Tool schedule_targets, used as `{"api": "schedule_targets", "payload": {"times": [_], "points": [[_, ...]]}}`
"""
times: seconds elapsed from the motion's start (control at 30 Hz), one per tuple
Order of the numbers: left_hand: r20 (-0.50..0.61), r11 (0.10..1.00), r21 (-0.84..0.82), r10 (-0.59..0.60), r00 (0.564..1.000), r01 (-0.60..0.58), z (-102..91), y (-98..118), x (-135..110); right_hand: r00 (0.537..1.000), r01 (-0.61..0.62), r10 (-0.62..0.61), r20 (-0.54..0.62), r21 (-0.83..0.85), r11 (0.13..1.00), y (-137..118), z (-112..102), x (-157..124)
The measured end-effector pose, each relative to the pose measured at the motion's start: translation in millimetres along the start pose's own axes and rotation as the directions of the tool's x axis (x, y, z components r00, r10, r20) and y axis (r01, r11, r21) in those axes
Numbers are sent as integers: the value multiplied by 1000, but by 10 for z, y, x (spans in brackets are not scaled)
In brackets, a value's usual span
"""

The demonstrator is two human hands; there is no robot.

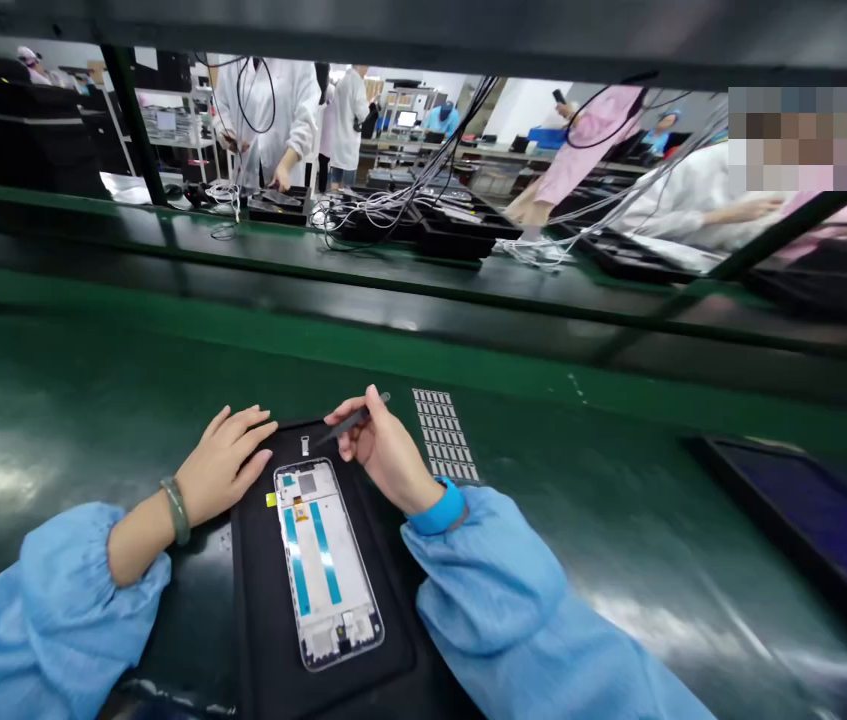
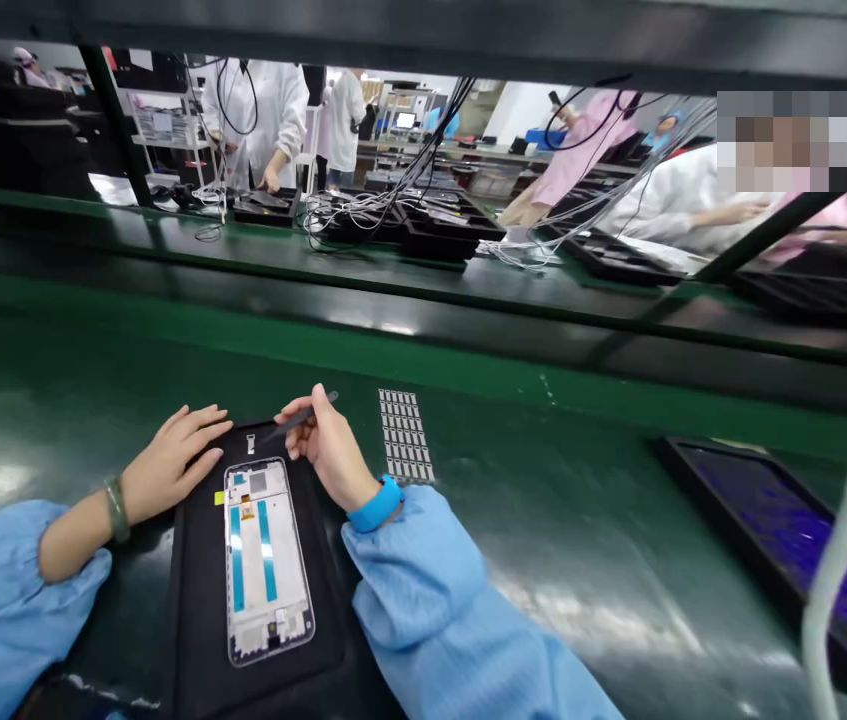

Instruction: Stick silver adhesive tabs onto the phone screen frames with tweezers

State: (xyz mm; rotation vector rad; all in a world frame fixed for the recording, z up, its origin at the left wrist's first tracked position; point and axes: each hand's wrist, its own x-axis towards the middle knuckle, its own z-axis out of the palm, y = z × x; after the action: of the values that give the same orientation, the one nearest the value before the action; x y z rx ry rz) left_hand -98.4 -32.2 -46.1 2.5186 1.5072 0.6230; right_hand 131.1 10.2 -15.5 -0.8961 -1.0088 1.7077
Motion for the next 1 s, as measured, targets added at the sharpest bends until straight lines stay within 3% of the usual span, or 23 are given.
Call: {"api": "schedule_targets", "payload": {"times": [0.07, 0.27, 0.47, 0.77, 1.0], "points": [[-16, 997, 35, 65, 998, -65, -36, 67, -50, 1000, -10, 10, -11, 36, 999, 103, -47, -6], [116, 977, 3, 209, 971, -211, -93, 166, -145, 997, -66, 66, 31, -16, 998, 163, -90, -23], [139, 973, -25, 229, 963, -228, -107, 188, -114, 998, -20, 9, -64, -166, 986, 201, -25, -40], [124, 971, -35, 237, 964, -234, -110, 177, -112, 999, 39, -49, -17, -368, 929, 303, -2, -82], [136, 972, -25, 237, 962, -236, -106, 173, -111, 999, 48, -50, 5, -393, 918, 313, -2, -86]]}}
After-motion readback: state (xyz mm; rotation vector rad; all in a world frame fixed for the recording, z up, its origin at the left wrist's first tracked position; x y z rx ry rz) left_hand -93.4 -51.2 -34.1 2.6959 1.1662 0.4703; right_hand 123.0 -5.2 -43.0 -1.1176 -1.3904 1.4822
